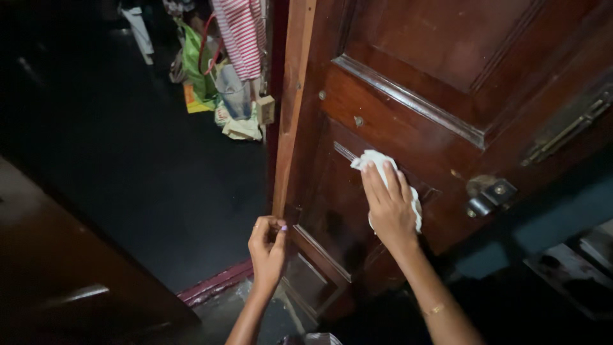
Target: The person wipes the surface of a wooden door using a white cloth. They systematically clean the door panels and frame, moving from the lower sections to the upper sections while holding the cloth with both hands.
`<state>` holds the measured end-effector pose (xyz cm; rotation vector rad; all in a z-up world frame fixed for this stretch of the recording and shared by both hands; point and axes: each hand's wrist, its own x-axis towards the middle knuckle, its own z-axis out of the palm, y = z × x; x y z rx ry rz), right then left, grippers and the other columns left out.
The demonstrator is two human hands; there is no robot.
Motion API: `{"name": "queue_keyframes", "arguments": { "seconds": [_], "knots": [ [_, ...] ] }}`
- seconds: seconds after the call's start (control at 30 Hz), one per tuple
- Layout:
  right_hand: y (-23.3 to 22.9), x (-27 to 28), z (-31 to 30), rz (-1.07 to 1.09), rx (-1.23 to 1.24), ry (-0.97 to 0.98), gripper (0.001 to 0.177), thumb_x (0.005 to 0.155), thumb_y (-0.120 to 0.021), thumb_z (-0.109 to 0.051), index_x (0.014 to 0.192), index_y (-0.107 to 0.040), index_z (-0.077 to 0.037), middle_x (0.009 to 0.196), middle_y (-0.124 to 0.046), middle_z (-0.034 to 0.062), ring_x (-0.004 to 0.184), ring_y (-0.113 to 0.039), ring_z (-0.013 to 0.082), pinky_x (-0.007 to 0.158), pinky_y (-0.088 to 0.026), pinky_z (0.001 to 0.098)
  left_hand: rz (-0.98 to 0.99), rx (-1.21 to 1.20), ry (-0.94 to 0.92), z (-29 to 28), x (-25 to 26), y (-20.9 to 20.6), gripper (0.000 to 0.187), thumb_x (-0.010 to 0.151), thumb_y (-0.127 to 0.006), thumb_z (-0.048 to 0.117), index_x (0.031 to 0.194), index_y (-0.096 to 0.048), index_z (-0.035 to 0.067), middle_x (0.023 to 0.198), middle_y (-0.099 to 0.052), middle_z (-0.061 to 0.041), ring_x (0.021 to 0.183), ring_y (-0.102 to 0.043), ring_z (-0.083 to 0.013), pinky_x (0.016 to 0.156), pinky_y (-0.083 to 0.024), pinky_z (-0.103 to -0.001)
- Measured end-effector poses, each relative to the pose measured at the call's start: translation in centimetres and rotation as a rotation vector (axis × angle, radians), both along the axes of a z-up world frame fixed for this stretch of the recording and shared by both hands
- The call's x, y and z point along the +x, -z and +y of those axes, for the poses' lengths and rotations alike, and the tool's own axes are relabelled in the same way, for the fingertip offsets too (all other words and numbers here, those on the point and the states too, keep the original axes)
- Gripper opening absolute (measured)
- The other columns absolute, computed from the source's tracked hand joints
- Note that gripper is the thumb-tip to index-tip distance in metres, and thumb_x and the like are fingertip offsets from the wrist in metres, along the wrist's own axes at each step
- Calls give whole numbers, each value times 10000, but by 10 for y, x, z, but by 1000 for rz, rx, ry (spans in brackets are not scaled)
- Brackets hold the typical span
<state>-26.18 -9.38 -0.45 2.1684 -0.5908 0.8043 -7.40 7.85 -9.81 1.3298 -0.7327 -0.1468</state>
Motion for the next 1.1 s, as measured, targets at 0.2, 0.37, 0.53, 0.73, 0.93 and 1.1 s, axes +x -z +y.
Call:
{"name": "queue_keyframes", "arguments": {
  "seconds": [0.2,0.37,0.53,0.73,0.93,1.1],
  "knots": [
    [-23,55,-15,36,71,-115,433,947,-574,-72,1370,-636,-3,1481,-578,120,1464,-433,328,1240,-328,449,-21,32,20,17,-39,22,90,863,-643,-50,937,-642,1,866,-601,-71,736,-576,-130,666,-476,-264],
    [-41,102,-23,113,73,-211,451,903,-575,-50,1336,-626,67,1455,-585,140,1470,-426,333,1245,-315,446,21,77,20,24,-66,21,97,845,-657,-41,927,-648,11,836,-614,-54,697,-579,-117,638,-477,-265],
    [-32,95,-16,88,128,-227,389,928,-574,-11,1308,-633,46,1428,-594,125,1478,-434,337,1262,-316,471,-16,92,-13,52,-63,25,73,855,-671,-30,915,-659,9,807,-607,-51,667,-562,-113,619,-464,-268],
    [-22,44,-1,74,-20,-11,495,872,-562,4,1361,-625,-46,1504,-583,80,1457,-427,316,1234,-322,477,117,-6,-31,87,-24,39,33,906,-642,-17,927,-652,7,837,-624,-23,716,-601,-79,654,-498,-229],
    [-19,58,1,50,28,-75,430,980,-567,-36,1399,-629,36,1484,-585,132,1486,-428,368,1249,-340,480,206,21,9,105,-2,58,28,930,-641,-7,943,-658,11,801,-642,-30,694,-588,-80,637,-482,-233],
    [18,86,-1,16,224,-259,447,904,-595,30,1347,-657,24,1449,-585,200,1405,-467,407,1170,-399,486,165,105,47,108,10,62,58,908,-648,6,956,-674,26,793,-655,-29,673,-599,-84,621,-486,-244]
  ]
}}
